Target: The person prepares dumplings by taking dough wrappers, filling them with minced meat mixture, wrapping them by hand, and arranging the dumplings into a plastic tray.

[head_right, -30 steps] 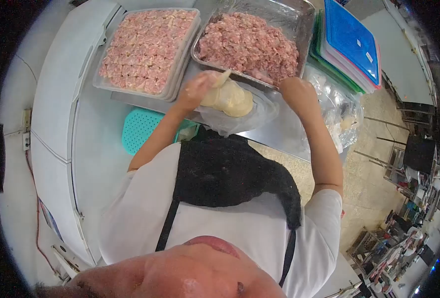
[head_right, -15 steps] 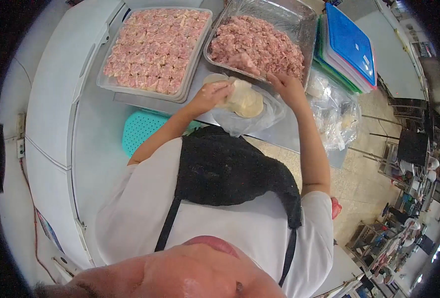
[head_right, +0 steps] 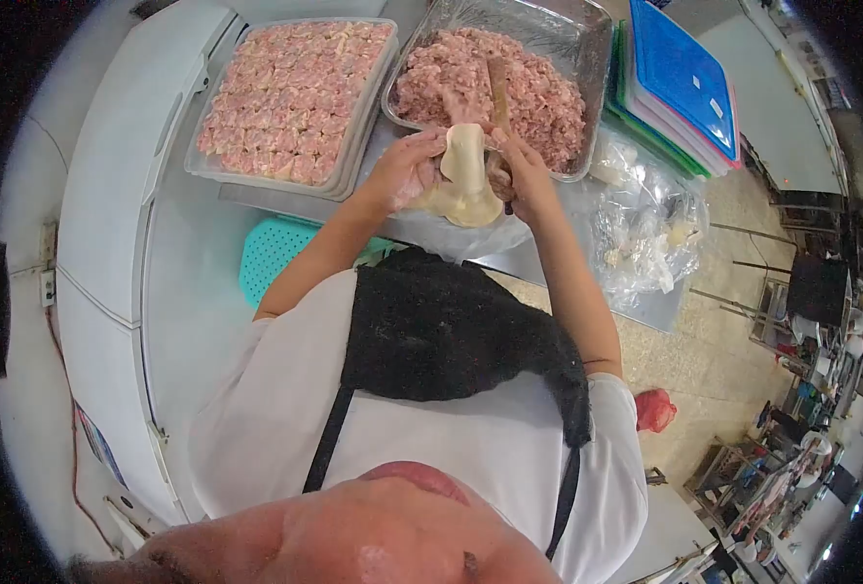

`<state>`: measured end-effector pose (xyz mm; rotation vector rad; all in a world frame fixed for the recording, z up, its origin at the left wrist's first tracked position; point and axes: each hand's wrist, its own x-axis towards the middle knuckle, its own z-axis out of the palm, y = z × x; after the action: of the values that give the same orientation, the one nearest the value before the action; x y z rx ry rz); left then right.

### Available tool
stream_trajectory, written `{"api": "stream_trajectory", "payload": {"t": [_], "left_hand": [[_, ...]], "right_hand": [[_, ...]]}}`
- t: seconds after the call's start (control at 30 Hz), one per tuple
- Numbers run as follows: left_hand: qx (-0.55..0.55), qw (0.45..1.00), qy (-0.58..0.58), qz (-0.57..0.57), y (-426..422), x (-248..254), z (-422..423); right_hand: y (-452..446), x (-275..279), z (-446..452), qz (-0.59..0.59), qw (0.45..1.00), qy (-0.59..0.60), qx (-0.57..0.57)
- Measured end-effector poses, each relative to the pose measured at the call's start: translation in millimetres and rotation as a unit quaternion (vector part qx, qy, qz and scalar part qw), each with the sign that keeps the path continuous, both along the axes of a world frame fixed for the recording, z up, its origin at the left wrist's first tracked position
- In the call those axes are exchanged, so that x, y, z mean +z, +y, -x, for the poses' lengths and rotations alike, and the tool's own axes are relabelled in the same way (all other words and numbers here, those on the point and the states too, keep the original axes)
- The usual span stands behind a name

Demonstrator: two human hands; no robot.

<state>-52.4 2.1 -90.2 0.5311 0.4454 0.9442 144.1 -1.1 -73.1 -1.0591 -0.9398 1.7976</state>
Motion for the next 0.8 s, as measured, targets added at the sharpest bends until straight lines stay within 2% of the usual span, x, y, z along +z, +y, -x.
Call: {"api": "stream_trajectory", "payload": {"t": [0.07, 0.17, 0.27, 0.33, 0.37, 0.43, 0.57, 0.67, 0.8], "left_hand": [[0.0, 1.0, -0.006, 0.015, 0, 2, 0], [0.044, 0.998, 0.001, 0.045, -1, -5, 2], [0.048, 0.999, 0.008, -0.014, -8, -3, 3], [0.032, 0.997, 0.063, -0.042, -6, -13, 5], [0.024, 0.994, 0.089, -0.055, -5, -18, 6], [0.126, 0.956, 0.231, -0.134, -5, -15, 7], [0.279, 0.806, 0.439, -0.283, -18, -2, 3], [0.208, 0.795, 0.436, -0.367, -27, 13, -11], [0.19, 0.815, 0.458, -0.299, -23, 14, -10]], "right_hand": [[5, -1, -3, -0.024, 0.999, -0.023, 0.006], [16, -5, -12, -0.08, 0.981, -0.177, -0.004], [4, 29, -4, -0.062, 0.985, -0.136, 0.087], [6, 21, -7, -0.039, 0.983, -0.116, 0.139], [8, 14, -6, -0.042, 0.986, -0.118, 0.114], [10, 6, -2, -0.05, 0.989, -0.122, 0.064], [12, 14, -3, -0.028, 0.991, -0.087, 0.097], [9, 16, 8, -0.021, 0.996, -0.059, 0.064], [17, 14, 9, -0.029, 0.998, -0.039, 0.03]]}}
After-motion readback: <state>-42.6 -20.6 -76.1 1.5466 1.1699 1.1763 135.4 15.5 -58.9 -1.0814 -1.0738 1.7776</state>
